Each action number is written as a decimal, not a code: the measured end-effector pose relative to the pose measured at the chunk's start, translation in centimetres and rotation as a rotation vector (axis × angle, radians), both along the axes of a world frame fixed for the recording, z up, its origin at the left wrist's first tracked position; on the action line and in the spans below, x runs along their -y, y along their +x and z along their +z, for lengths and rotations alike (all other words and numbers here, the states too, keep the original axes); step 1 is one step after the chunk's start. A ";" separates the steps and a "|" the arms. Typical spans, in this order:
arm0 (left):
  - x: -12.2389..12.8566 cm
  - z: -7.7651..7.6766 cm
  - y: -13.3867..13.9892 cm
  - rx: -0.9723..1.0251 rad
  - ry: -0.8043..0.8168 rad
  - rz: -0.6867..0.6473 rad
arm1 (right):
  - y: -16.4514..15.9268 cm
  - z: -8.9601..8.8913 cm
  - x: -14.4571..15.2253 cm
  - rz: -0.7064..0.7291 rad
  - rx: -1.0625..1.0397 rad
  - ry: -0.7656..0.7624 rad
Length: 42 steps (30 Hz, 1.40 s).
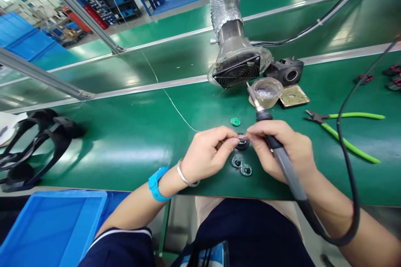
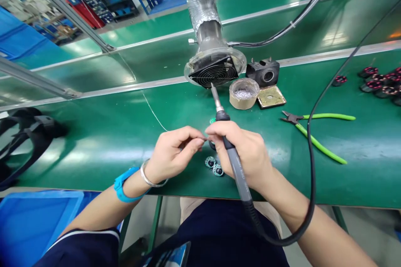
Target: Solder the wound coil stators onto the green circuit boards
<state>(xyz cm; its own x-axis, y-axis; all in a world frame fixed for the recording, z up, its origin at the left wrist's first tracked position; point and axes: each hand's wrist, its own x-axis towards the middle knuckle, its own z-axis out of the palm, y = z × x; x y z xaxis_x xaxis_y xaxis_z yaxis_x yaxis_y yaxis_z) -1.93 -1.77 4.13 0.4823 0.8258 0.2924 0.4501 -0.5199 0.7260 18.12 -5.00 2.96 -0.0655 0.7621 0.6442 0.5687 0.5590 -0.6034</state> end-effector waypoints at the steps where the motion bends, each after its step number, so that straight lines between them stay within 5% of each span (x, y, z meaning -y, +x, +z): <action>1: 0.2 -0.3 -0.1 0.013 0.009 0.017 | -0.3 -0.2 0.3 -0.009 -0.062 -0.044; 6: 0.7 -2.6 -1.6 -0.007 0.100 0.171 | -0.1 -2.1 2.0 0.062 -0.689 -0.417; 11: 0.8 -4.3 -1.4 -0.094 0.294 0.164 | -0.2 -3.9 2.5 -0.050 -1.022 -0.467; 22: 0.7 -4.7 -0.4 -0.135 0.409 0.174 | -1.0 -4.1 2.7 -0.116 -0.981 -0.611; 42: 0.7 -4.8 0.0 -0.176 0.442 0.176 | -0.9 -4.1 2.7 -0.119 -0.958 -0.618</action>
<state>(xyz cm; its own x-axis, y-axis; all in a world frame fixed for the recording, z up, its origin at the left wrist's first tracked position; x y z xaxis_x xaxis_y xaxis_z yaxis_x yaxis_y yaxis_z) -1.93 -2.47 -0.72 0.4205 0.7146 0.5591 0.6540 -0.6658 0.3591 17.19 -7.74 -1.13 0.3440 0.9341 -0.0957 -0.2428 -0.0100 -0.9700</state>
